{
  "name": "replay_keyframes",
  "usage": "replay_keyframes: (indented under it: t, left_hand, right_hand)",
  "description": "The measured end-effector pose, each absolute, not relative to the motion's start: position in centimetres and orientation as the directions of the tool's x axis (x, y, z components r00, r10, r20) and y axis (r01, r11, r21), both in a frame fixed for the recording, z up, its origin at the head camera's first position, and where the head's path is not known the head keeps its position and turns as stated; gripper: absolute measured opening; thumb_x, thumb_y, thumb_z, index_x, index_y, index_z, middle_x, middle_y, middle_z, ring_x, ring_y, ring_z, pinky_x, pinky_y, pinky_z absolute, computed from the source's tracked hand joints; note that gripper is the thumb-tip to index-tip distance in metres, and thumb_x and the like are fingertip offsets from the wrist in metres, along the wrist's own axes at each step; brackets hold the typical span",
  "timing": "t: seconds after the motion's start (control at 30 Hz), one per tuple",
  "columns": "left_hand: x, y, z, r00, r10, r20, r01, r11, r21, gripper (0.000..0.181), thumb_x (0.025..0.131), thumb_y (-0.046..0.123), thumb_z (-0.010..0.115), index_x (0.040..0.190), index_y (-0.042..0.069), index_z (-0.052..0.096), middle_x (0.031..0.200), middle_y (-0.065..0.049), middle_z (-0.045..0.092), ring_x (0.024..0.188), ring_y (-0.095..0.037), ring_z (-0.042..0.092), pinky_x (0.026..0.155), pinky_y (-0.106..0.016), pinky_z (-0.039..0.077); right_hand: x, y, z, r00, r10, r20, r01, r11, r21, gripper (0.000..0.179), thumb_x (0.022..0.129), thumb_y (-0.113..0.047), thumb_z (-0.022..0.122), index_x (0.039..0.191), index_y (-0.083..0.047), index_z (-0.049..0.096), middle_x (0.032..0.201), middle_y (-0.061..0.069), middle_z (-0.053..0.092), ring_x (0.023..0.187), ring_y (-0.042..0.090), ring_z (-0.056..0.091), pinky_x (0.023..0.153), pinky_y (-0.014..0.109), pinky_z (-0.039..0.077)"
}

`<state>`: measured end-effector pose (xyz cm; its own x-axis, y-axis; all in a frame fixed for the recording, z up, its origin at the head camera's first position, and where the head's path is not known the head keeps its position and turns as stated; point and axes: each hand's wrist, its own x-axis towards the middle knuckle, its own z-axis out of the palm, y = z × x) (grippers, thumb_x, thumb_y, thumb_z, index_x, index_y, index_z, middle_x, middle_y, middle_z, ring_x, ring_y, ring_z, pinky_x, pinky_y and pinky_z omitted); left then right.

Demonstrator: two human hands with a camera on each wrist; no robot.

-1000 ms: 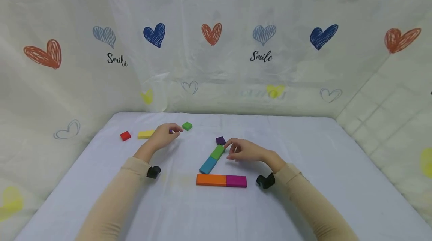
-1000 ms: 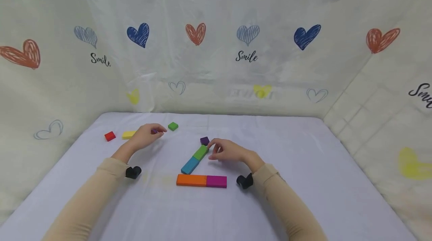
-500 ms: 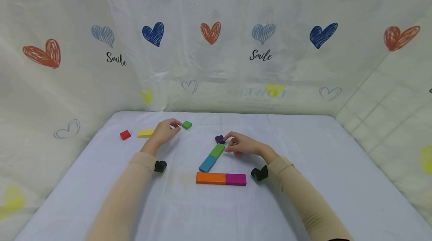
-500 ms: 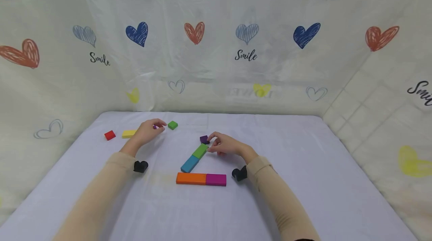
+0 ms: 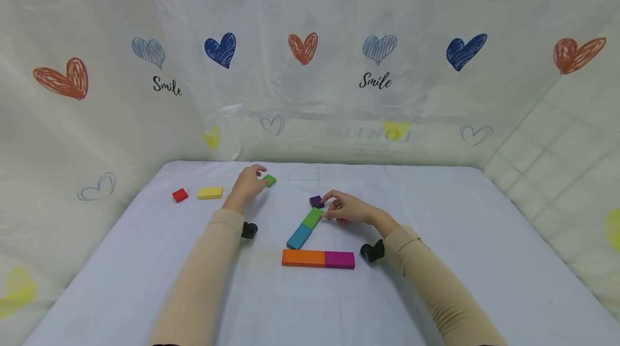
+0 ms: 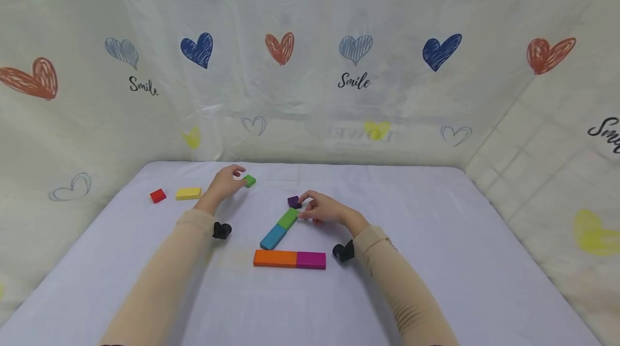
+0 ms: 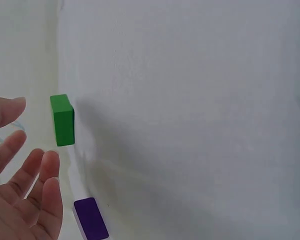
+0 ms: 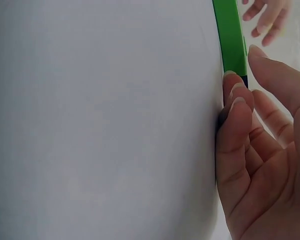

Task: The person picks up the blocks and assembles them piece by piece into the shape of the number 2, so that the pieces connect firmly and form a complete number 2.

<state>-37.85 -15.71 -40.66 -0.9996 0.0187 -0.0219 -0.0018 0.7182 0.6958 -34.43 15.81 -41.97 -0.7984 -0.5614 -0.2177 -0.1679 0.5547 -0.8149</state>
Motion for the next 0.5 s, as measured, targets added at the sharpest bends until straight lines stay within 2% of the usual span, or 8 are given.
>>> replay_keyframes:
  t: [0.13, 0.37, 0.5]
  left_hand:
    - [-38.0, -15.2, -41.0, -0.997, -0.012, -0.076, -0.062, 0.704, 0.707, 0.049, 0.1, 0.021, 0.064, 0.143, 0.002, 0.052, 0.143, -0.024, 0.051, 0.129, -0.039, 0.05, 0.107, -0.052, 0.042]
    - [-38.2, -14.5, -41.4, -0.994, -0.038, -0.101, -0.1, 0.673, 0.733, 0.051, 0.095, 0.017, 0.07, 0.14, -0.002, 0.053, 0.137, -0.026, 0.054, 0.122, -0.038, 0.053, 0.105, -0.048, 0.044]
    - [-38.2, -14.2, -41.5, -0.991, -0.055, -0.119, -0.125, 0.668, 0.733, 0.054, 0.095, 0.016, 0.069, 0.143, 0.0, 0.051, 0.143, -0.026, 0.05, 0.127, -0.037, 0.05, 0.109, -0.049, 0.042]
  right_hand:
    - [-34.6, 15.8, -42.5, -0.796, -0.568, -0.21, -0.174, 0.547, -0.819, 0.038, 0.1, -0.02, 0.069, 0.132, -0.009, 0.053, 0.089, 0.005, 0.062, 0.066, 0.018, 0.053, 0.066, 0.029, 0.048]
    - [-34.4, 15.8, -42.1, -0.799, -0.563, -0.212, -0.18, 0.56, -0.809, 0.037, 0.1, -0.018, 0.069, 0.132, -0.01, 0.053, 0.088, 0.006, 0.062, 0.065, 0.018, 0.053, 0.065, 0.029, 0.048]
    - [-34.4, 15.8, -42.2, -0.798, -0.567, -0.202, -0.187, 0.552, -0.812, 0.036, 0.1, -0.016, 0.068, 0.132, -0.01, 0.053, 0.089, 0.005, 0.063, 0.065, 0.018, 0.053, 0.065, 0.028, 0.047]
